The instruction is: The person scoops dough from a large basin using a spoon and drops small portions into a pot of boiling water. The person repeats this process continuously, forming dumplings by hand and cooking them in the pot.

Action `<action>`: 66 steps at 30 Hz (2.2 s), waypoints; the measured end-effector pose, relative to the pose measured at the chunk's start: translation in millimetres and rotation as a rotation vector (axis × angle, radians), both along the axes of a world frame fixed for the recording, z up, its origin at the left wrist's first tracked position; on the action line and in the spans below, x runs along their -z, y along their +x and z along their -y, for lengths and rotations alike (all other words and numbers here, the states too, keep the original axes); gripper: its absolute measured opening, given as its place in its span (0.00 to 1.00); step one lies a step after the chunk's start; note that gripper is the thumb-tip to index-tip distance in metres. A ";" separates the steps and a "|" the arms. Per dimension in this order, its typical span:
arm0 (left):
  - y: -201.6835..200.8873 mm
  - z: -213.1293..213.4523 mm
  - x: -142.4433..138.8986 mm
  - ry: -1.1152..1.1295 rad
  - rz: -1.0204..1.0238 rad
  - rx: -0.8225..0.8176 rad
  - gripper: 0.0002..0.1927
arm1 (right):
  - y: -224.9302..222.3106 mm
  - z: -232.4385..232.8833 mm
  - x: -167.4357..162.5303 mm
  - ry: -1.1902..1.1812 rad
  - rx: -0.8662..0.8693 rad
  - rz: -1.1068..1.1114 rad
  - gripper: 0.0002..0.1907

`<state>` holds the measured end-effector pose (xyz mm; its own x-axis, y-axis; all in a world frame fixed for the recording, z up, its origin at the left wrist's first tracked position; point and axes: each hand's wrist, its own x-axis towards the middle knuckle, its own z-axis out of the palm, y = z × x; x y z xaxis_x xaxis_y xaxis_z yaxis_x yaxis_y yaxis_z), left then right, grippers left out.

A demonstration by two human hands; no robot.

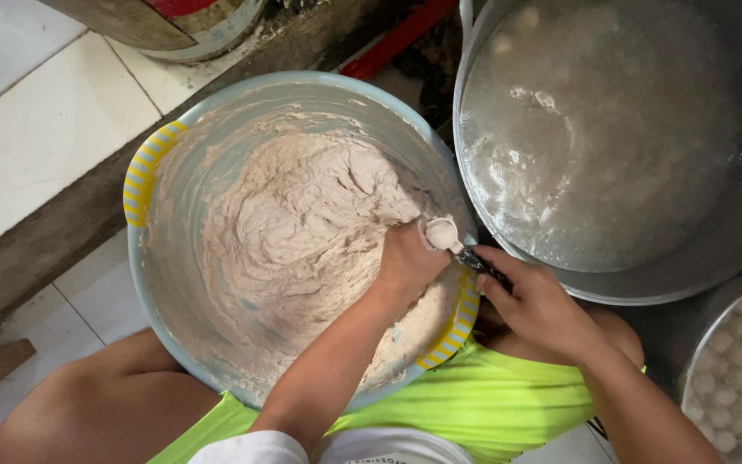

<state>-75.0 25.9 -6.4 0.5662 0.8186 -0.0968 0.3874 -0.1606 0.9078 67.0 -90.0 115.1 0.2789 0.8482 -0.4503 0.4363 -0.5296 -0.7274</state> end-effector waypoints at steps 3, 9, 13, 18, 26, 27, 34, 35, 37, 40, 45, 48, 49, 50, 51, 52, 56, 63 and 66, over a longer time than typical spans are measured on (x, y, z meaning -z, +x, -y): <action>0.9 -11.0 -7.8 -0.084 -0.269 0.144 0.22 | 7.5 2.9 14.7 -0.119 0.138 -0.325 0.24; -40.3 -126.2 -6.6 -0.107 -0.840 0.301 0.35 | 46.8 26.7 36.3 -0.130 0.338 -0.332 0.27; -126.9 -198.2 10.6 0.575 -1.054 0.450 0.19 | 96.2 32.5 44.6 -0.031 0.148 0.509 0.31; -215.3 -157.1 51.1 0.472 -1.390 0.835 0.16 | 118.5 34.3 51.4 -0.227 0.159 0.677 0.27; -169.2 41.7 77.5 -0.429 -0.698 -0.316 0.23 | 119.1 29.5 9.4 -0.203 0.288 0.731 0.25; -158.9 47.1 74.3 -0.428 -0.603 -0.210 0.26 | 115.2 29.3 2.0 -0.213 0.310 0.699 0.25; -38.4 21.9 29.2 0.190 -0.129 0.185 0.13 | 54.3 28.6 -31.0 -0.162 0.373 0.425 0.22; -24.4 19.9 18.1 -0.215 0.066 0.137 0.13 | 40.6 33.6 -32.1 -0.138 0.357 0.317 0.21; -10.2 11.7 -5.6 -0.361 0.200 0.078 0.12 | 24.2 38.0 -34.3 -0.072 0.330 0.118 0.19; -11.9 10.7 -32.5 0.106 0.033 0.088 0.14 | 8.0 41.9 -34.7 -0.128 0.260 -0.106 0.19; -9.5 11.0 -37.6 0.107 0.222 0.103 0.15 | -11.3 37.1 -29.7 0.180 0.049 0.124 0.23; -3.0 9.6 -32.3 0.096 -0.058 0.165 0.12 | -13.2 35.4 -21.7 0.058 0.061 -0.049 0.23; -2.8 8.0 -31.4 0.095 -0.105 0.176 0.14 | -12.1 37.3 -18.8 -0.062 0.102 -0.156 0.23; -2.4 5.5 -30.5 0.097 -0.151 0.190 0.16 | -10.5 36.9 -13.5 -0.129 0.159 -0.266 0.24; -2.4 3.1 -29.8 0.103 -0.194 0.206 0.18 | -6.7 34.9 -7.2 -0.192 0.219 -0.373 0.24; -3.5 -1.4 -28.3 0.098 -0.284 0.235 0.16 | -2.2 36.0 -3.1 -0.253 0.283 -0.479 0.24; -9.6 -10.2 -13.9 0.080 -0.543 0.083 0.22 | 25.9 45.6 1.1 -0.155 0.265 -0.119 0.24; -12.9 3.4 29.8 0.184 -0.158 0.010 0.14 | 61.9 36.8 -11.0 -0.074 0.138 0.480 0.24; -13.3 4.0 32.4 0.252 -0.045 0.030 0.07 | 57.2 31.4 -14.9 -0.128 0.226 0.448 0.23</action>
<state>-88.3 22.0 -38.8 0.5900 0.8032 0.0819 0.4186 -0.3911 0.8197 124.2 -121.4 130.0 0.6381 0.6903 -0.3410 0.5543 -0.7193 -0.4189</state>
